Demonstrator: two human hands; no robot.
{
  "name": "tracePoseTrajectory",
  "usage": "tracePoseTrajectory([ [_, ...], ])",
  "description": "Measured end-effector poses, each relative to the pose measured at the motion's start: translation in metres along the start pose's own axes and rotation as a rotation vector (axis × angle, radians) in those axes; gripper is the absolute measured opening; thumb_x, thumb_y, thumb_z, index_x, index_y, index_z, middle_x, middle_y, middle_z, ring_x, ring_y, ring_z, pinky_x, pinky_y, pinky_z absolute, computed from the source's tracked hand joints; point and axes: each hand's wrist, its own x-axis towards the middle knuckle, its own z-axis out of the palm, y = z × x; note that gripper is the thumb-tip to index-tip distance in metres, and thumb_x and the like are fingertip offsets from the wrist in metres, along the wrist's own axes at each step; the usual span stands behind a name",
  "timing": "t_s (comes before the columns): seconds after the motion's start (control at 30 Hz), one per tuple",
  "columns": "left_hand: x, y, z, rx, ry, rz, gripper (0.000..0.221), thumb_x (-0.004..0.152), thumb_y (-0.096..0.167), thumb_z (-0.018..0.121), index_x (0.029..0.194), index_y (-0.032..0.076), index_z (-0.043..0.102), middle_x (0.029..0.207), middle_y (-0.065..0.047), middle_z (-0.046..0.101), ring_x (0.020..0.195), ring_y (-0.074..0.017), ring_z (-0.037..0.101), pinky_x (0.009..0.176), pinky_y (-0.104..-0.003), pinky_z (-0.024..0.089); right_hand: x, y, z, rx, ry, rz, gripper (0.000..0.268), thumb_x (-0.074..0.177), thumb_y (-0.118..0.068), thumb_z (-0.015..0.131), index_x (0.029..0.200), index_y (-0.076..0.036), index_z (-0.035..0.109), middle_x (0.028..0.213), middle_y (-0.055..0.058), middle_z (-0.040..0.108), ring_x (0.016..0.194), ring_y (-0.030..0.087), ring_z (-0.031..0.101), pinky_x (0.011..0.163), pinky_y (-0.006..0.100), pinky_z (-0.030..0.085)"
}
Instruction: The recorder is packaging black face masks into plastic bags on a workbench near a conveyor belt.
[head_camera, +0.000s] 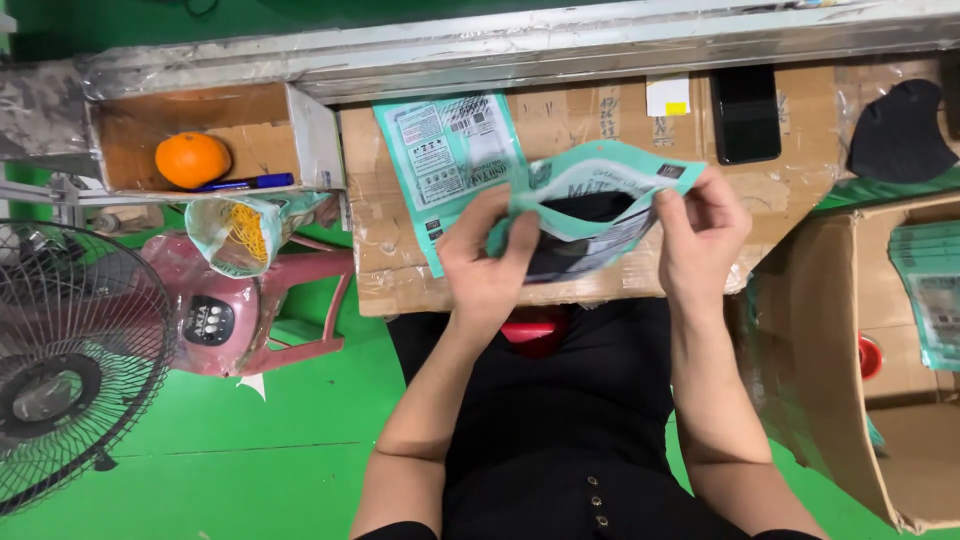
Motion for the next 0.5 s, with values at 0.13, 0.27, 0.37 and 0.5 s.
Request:
tracePoseTrajectory([
  [0.13, 0.002, -0.003, -0.003, 0.137, -0.083, 0.060, 0.010, 0.093, 0.001, 0.074, 0.101, -0.003, 0.069, 0.090, -0.008, 0.070, 0.080, -0.0166, 0.067, 0.079, -0.027, 0.054, 0.008, 0.019, -0.024, 0.322, -0.007, 0.194, 0.007, 0.105, -0.006, 0.068, 0.108, -0.001, 0.065, 0.101, 0.003, 0.068, 0.090, 0.008, 0.063, 0.086, 0.023, 0.050],
  [0.27, -0.003, -0.005, 0.003, 0.195, -0.041, 0.094, 0.008, 0.090, 0.000, 0.072, 0.097, -0.001, 0.068, 0.093, -0.009, 0.071, 0.084, -0.0175, 0.070, 0.078, -0.028, 0.055, 0.000, 0.026, -0.029, 0.238, -0.030, 0.127, 0.009, 0.109, -0.004, 0.072, 0.110, -0.002, 0.063, 0.097, 0.002, 0.066, 0.086, 0.005, 0.058, 0.082, 0.018, 0.046],
  [0.37, -0.002, -0.006, 0.007, 0.112, -0.073, 0.003, 0.012, 0.090, 0.000, 0.072, 0.099, -0.003, 0.067, 0.094, -0.011, 0.069, 0.086, -0.0198, 0.068, 0.082, -0.031, 0.055, -0.002, 0.024, -0.019, 0.291, 0.042, 0.088, 0.016, 0.111, -0.007, 0.075, 0.103, -0.002, 0.062, 0.096, 0.001, 0.065, 0.085, 0.005, 0.056, 0.082, 0.020, 0.045],
  [0.5, 0.001, -0.010, 0.003, 0.138, -0.125, 0.035, 0.011, 0.091, 0.002, 0.074, 0.101, 0.001, 0.070, 0.098, -0.010, 0.073, 0.093, -0.0199, 0.071, 0.085, -0.032, 0.057, -0.006, 0.028, -0.018, 0.276, -0.085, 0.268, 0.016, 0.101, -0.011, 0.076, 0.110, -0.002, 0.066, 0.105, 0.002, 0.067, 0.095, 0.010, 0.061, 0.091, 0.025, 0.049],
])
